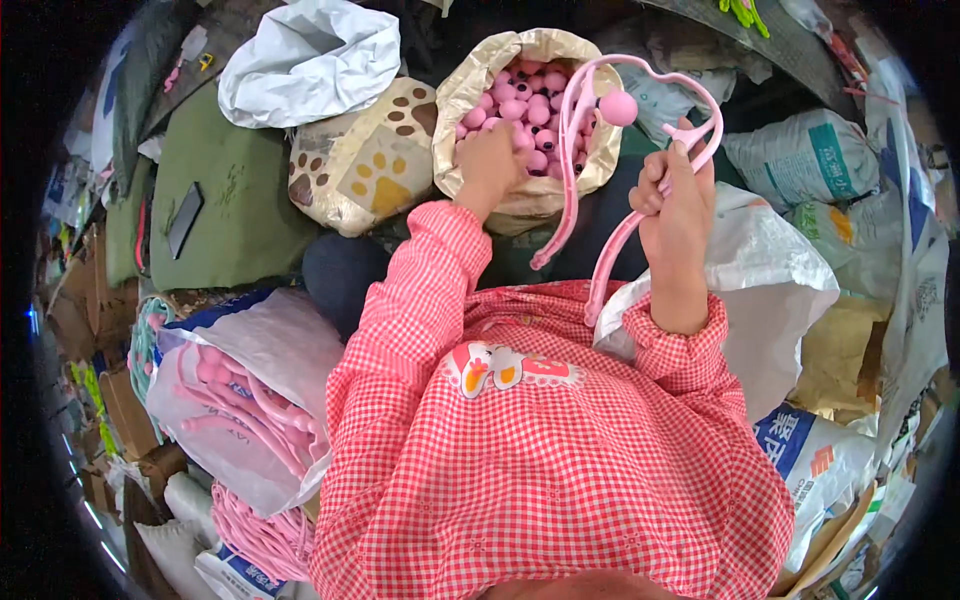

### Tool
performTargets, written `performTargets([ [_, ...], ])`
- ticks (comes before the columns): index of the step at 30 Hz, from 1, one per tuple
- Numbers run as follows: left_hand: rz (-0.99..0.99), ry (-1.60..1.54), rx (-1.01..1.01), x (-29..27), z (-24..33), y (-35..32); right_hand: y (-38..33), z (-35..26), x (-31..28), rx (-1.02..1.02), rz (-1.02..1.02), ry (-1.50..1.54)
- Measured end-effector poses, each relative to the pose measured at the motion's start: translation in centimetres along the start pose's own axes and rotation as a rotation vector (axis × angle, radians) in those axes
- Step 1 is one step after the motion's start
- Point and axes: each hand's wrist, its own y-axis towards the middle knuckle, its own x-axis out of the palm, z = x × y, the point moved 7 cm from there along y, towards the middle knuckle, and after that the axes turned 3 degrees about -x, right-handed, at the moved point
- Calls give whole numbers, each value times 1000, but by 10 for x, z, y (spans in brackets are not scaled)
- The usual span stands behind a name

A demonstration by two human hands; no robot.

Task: Assembling pink plastic tools by attaching foam balls to frames and placing the finished items into a large white bag.

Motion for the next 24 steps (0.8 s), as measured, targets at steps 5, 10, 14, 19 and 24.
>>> performTargets([
  [5, 366, -975, 30, -112, 14, -62, -4, 4, 14, 29, -102, -109],
  [10, 528, -707, 301, -178, 38, -130, -24, 38, 61, 155, -217, -165],
  [14, 545, -834, 250, -181, 30, -149, -38, 49, 89, 128, -424, -192],
  [19, 557, -1072, 82, -172, 1, -166, -50, 52, 106, 154, -431, -186],
  [24, 676, -798, 207, -185, 0, -175, -53, 56, 110, 75, -396, -156],
])
